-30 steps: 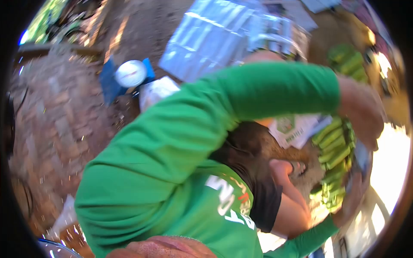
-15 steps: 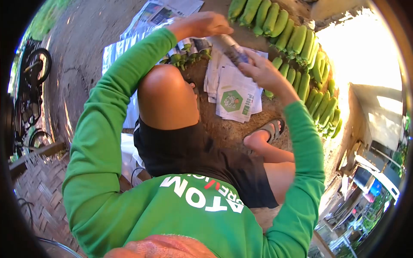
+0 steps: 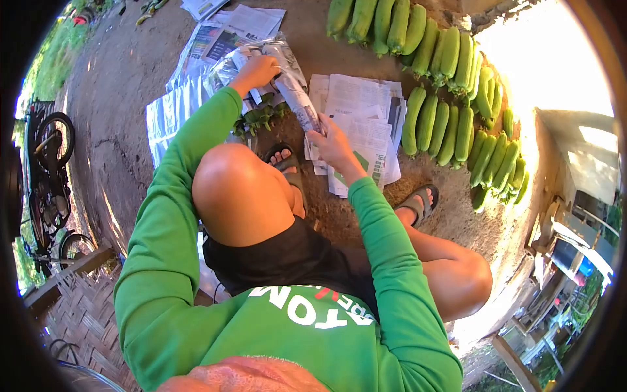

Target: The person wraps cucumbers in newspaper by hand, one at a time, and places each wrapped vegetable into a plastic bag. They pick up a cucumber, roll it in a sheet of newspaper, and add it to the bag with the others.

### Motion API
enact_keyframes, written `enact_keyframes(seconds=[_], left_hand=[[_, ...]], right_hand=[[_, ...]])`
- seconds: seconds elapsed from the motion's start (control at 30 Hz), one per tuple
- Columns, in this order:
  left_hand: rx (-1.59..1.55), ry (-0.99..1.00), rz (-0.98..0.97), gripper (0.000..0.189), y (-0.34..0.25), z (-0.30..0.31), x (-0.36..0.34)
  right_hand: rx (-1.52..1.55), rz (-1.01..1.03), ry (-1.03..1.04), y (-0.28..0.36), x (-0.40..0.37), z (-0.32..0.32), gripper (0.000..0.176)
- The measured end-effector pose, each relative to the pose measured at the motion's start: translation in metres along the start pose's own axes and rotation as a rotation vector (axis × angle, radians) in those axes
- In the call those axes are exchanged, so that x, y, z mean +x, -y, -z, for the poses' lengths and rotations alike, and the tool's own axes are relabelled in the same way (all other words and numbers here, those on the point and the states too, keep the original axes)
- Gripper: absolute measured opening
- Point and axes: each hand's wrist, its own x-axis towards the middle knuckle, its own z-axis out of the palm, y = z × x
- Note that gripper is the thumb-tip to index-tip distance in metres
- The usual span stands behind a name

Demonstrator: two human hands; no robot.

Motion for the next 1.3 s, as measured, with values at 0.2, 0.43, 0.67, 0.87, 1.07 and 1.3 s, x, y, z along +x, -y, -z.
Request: enact_keyframes(seconds=[0.2, 0.43, 0.67, 0.87, 1.07, 1.3], left_hand=[[-0.226, 0.081, 0.038, 0.032, -0.001, 0.004, 0.006], [-0.094, -0.198, -0.018, 0.022, -0.043, 0.007, -0.031], [-0.160, -0.292, -0.016, 0.022, -0.038, 0.004, -0.048], [-0.232, -0.168, -0.090, 0.027, -0.031, -0.011, -0.056], [-0.244, -0.263, -0.122, 0.029, -0.028, 0.004, -0.070], [-0.158, -0.583, 0.061, 0.028, 0.025, -0.009, -0.134]], right_hand=[[-0.371, 0.125, -0.155, -0.015, 0.015, -0.018, 0.067], [-0.387, 0.264, -0.283, 0.009, 0.053, -0.057, 0.064], [-0.489, 0.286, -0.231, 0.061, 0.132, -0.076, 0.042], [-0.550, 0.486, -0.241, 0.025, 0.113, -0.060, 0.031], [-1.013, 0.181, 0.242, 0.057, 0.091, 0.009, 0.037], [-1.363, 0.113, 0.009, 0.123, 0.002, 0.199, 0.044]])
